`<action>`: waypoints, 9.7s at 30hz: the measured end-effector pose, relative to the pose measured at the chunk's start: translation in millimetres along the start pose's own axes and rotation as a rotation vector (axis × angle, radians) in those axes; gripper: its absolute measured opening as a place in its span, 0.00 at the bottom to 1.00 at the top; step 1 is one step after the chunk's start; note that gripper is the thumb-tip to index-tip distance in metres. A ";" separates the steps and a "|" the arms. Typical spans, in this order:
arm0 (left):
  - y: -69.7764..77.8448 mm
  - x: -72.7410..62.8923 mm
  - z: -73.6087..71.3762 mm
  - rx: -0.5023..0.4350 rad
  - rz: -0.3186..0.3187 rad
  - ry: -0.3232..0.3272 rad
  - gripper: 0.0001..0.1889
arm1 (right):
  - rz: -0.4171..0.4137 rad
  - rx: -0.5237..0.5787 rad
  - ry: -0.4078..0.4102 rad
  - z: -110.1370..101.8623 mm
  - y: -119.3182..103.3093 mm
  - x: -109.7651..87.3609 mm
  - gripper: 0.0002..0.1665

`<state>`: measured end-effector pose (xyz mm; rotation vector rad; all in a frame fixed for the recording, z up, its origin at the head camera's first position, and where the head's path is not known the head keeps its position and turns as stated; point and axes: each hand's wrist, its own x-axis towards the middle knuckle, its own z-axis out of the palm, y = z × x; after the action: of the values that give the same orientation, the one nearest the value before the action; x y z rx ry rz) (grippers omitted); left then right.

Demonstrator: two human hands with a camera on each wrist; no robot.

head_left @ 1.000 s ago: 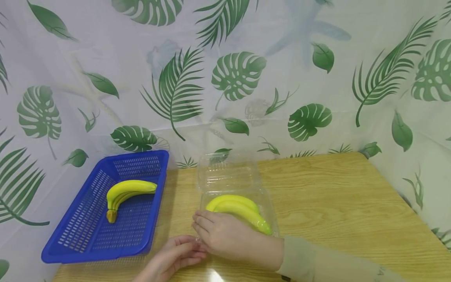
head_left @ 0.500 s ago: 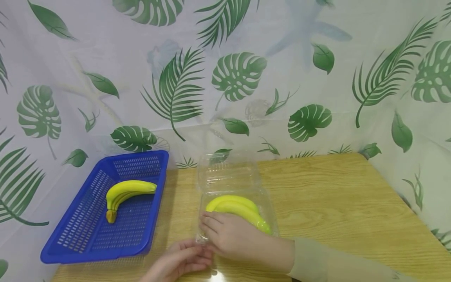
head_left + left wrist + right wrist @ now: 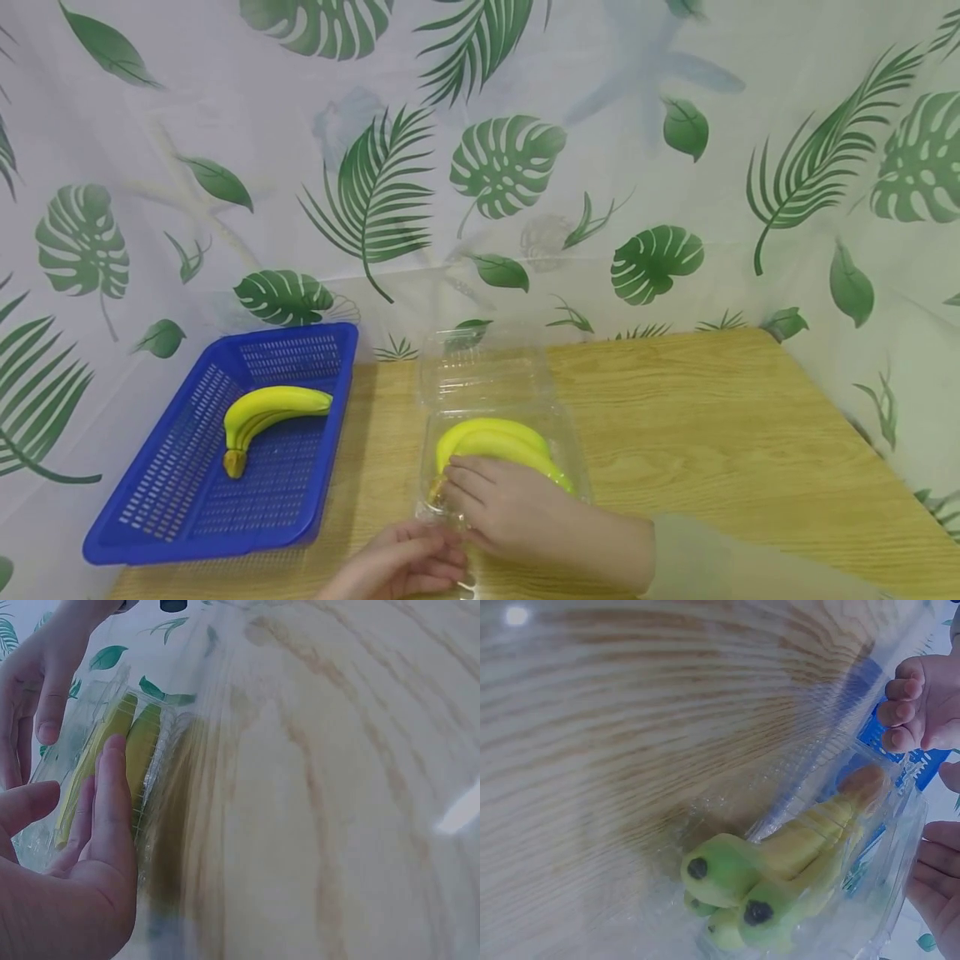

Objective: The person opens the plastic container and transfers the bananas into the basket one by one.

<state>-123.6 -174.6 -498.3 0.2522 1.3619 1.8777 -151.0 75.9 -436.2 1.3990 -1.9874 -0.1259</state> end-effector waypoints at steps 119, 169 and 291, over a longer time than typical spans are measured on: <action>-27.0 86.1 107.4 -0.161 0.069 0.195 0.27 | 0.283 0.112 -0.058 -23.7 29.9 -112.5 0.45; -31.7 95.9 115.8 -0.091 0.108 0.309 0.23 | 0.091 -0.111 0.058 -10.7 33.6 -111.7 0.37; -30.8 103.1 117.7 -0.138 0.067 0.365 0.24 | 0.820 0.822 0.195 -15.5 118.5 -64.6 0.16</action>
<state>-111.2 -15.8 -506.0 -0.1242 1.4641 2.1376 -224.4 185.1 -402.3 0.8275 -2.3670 1.2515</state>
